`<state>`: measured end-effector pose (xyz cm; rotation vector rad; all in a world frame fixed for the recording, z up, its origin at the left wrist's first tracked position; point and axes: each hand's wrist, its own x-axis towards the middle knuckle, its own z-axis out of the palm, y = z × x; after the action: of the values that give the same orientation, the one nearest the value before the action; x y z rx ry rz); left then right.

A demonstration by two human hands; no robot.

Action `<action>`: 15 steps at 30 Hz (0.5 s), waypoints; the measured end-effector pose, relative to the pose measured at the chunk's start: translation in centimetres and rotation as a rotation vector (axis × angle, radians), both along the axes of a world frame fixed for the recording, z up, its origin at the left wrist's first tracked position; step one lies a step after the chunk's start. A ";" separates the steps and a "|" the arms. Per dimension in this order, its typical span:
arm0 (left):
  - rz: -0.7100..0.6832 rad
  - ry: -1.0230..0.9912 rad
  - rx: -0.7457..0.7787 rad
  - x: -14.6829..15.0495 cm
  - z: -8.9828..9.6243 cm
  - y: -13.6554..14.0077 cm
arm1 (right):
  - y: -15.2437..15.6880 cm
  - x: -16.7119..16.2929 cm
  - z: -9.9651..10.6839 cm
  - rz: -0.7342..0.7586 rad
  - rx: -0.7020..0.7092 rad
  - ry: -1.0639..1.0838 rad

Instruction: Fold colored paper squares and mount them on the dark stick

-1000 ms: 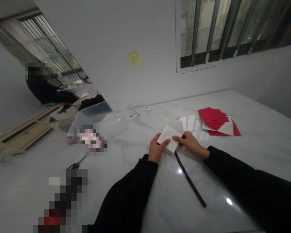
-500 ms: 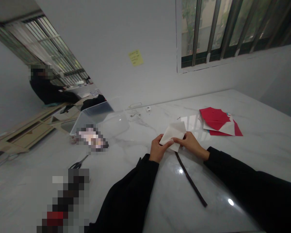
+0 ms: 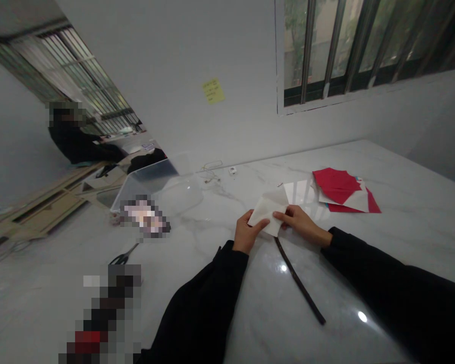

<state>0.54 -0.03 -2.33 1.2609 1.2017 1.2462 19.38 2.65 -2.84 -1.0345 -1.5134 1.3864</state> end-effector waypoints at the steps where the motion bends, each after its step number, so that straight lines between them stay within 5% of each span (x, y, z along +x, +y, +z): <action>1: 0.002 0.003 0.001 0.0 -0.1 0.0 | 0.0 0.0 -0.1 -0.008 0.006 -0.010; 15: 0.005 -0.082 -0.018 -0.1 -0.7 0.2 | -0.2 -0.3 -0.4 -0.066 0.058 -0.005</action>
<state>0.43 0.16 -3.05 1.1828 1.1553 1.2755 19.10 2.43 -3.22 -1.0435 -1.5006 1.2879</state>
